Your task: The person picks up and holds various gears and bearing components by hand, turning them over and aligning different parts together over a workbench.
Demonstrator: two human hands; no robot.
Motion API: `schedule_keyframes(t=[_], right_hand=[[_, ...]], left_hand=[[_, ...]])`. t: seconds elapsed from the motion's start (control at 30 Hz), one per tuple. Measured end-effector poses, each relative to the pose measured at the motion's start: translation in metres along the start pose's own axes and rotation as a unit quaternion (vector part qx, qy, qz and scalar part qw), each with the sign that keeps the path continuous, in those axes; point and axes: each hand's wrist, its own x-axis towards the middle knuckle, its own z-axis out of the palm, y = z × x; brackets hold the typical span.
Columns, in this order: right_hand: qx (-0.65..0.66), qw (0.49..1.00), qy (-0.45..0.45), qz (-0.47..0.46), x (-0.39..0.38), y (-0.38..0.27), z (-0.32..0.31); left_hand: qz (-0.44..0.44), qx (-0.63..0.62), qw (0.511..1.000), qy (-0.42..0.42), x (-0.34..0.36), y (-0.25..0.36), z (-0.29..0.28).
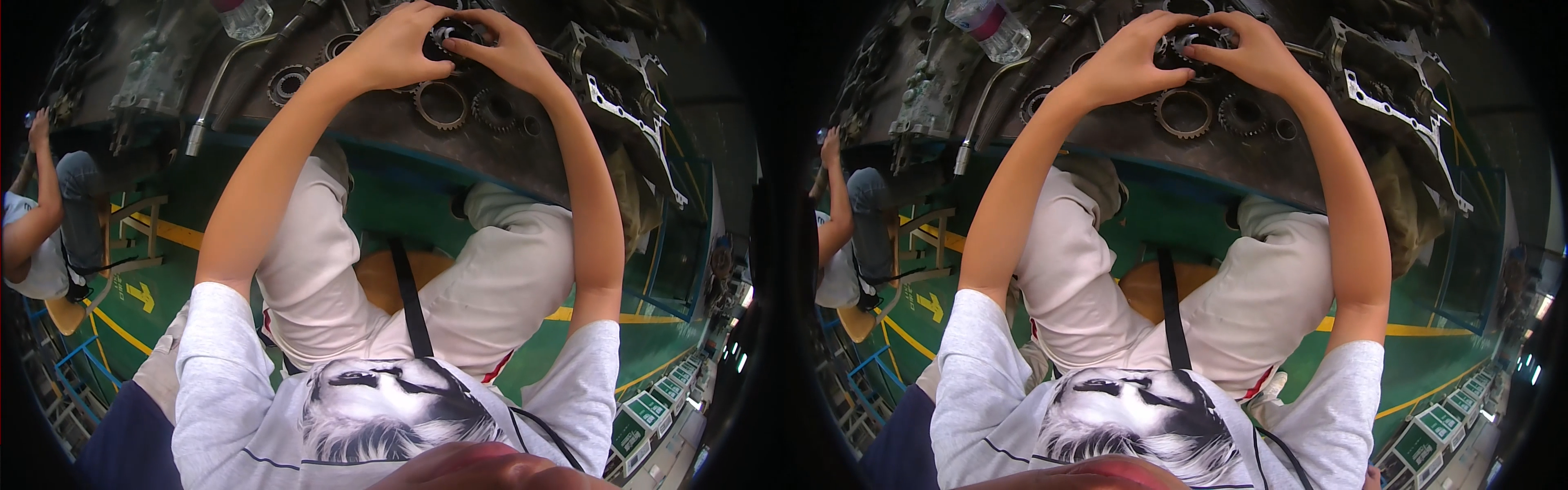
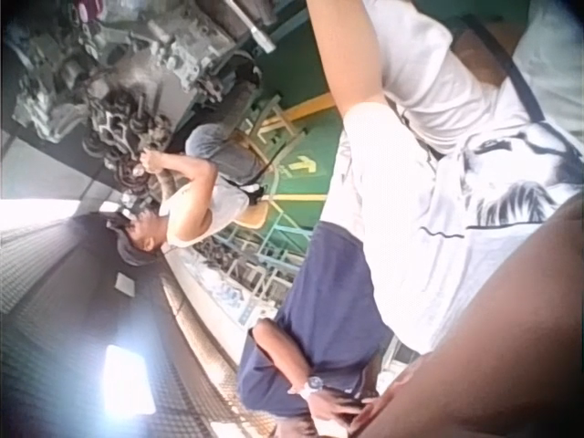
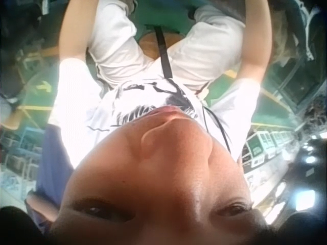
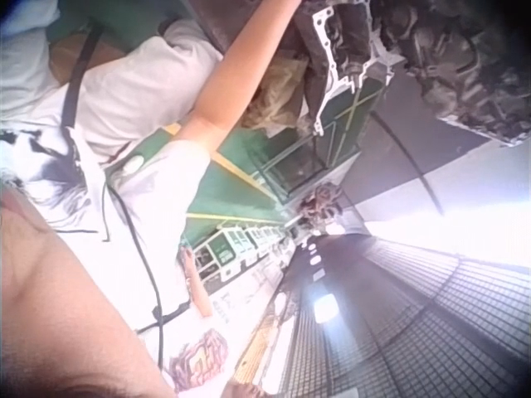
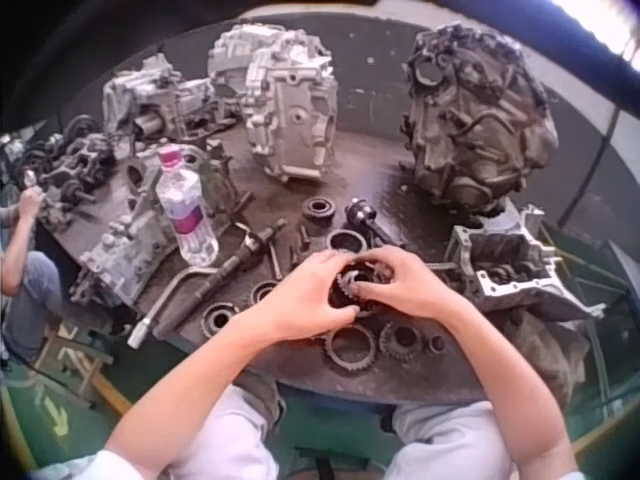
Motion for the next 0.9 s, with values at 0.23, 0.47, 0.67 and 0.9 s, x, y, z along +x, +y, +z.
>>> schedule_keyframes(t=[0.23,0.47,0.67,0.9], right_hand=[[0.074,0.996,0.008,0.044,-0.001,-0.019,-0.009],[0.156,0.974,-0.040,0.159,0.000,-0.015,-0.015],[0.166,0.974,-0.027,0.154,-0.002,-0.009,-0.014],[0.272,0.955,0.024,0.112,-0.004,0.002,-0.017]], left_hand=[[0.002,0.011,1.000,-0.012,0.014,0.000,0.005],[-0.085,-0.174,0.978,-0.077,0.013,0.000,-0.003],[-0.092,-0.179,0.976,-0.087,0.016,-0.002,-0.005],[-0.158,-0.291,0.943,0.017,0.021,0.004,-0.005]])
